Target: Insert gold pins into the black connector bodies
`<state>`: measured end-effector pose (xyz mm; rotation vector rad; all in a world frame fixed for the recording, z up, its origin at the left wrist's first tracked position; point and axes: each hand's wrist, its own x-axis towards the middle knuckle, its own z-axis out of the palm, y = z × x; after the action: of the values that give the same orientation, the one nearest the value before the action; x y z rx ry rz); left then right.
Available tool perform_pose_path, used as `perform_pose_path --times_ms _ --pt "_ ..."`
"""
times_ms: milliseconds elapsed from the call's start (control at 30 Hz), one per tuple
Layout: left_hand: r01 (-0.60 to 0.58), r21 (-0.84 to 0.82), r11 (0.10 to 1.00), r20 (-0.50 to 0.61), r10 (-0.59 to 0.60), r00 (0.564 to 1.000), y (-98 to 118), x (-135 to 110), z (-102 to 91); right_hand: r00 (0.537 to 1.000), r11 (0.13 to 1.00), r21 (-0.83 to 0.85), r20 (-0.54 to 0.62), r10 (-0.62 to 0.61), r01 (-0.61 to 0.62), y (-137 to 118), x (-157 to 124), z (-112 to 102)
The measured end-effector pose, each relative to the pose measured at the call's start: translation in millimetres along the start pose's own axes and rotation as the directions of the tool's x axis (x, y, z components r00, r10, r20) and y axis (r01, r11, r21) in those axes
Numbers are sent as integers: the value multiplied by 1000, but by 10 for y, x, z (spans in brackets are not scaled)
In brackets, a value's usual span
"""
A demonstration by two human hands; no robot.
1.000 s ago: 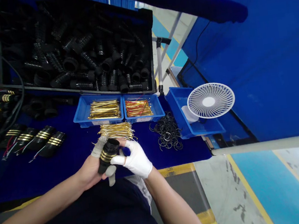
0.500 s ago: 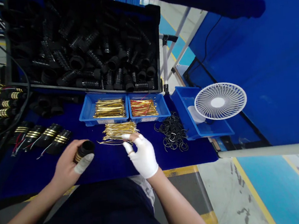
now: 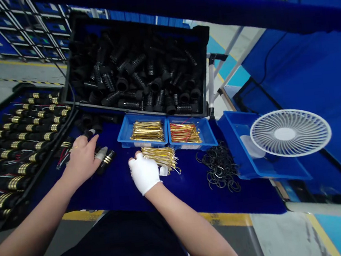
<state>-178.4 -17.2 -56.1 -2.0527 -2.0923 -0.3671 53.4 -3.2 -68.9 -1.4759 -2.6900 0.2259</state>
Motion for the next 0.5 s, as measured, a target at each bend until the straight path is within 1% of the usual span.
perform_pose_path --times_ms 33,100,133,167,200,233,267,300,333,367,400,433,467,500 --pt "40 5 999 9 -40 999 -86 92 18 1000 999 41 -22 -4 4 4 15 -9" --pt "140 -3 990 62 -139 988 -284 279 73 993 978 208 -116 13 11 61 3 -70" --pt "187 -12 982 102 -185 977 -387 368 108 983 947 321 -182 37 24 111 -19 -123" --pt "220 -18 975 135 -216 967 -487 450 145 964 895 443 -253 77 45 173 -46 -190" --pt "244 -25 969 164 -237 958 -579 524 181 938 818 570 -319 138 73 243 -78 -267" --pt "261 -33 965 191 -250 949 -658 587 212 901 707 699 -367 231 104 320 -110 -348" --pt "273 -41 961 211 -258 943 -723 638 233 856 555 819 -387 342 148 403 -142 -427" --pt "283 -52 958 228 -264 937 -774 677 238 810 364 908 -369 456 208 492 -175 -498" --pt "289 -63 955 241 -267 933 -812 701 225 771 148 949 -313 555 279 589 -207 -558" --pt "291 -68 954 247 -267 932 -840 712 192 747 -64 935 -237 621 350 692 -240 -601" --pt "294 -82 952 230 -269 935 -863 711 139 743 -249 879 -159 650 406 801 -275 -627" --pt "298 -118 947 195 -272 942 -881 698 71 753 -391 811 -90 652 435 911 -310 -636" --pt "305 -183 935 141 -282 949 -896 677 -7 771 -492 753 -32 636 437 1015 -344 -630" --pt "303 -325 896 46 -305 951 -905 649 -89 788 -557 714 11 616 425 1106 -375 -611"
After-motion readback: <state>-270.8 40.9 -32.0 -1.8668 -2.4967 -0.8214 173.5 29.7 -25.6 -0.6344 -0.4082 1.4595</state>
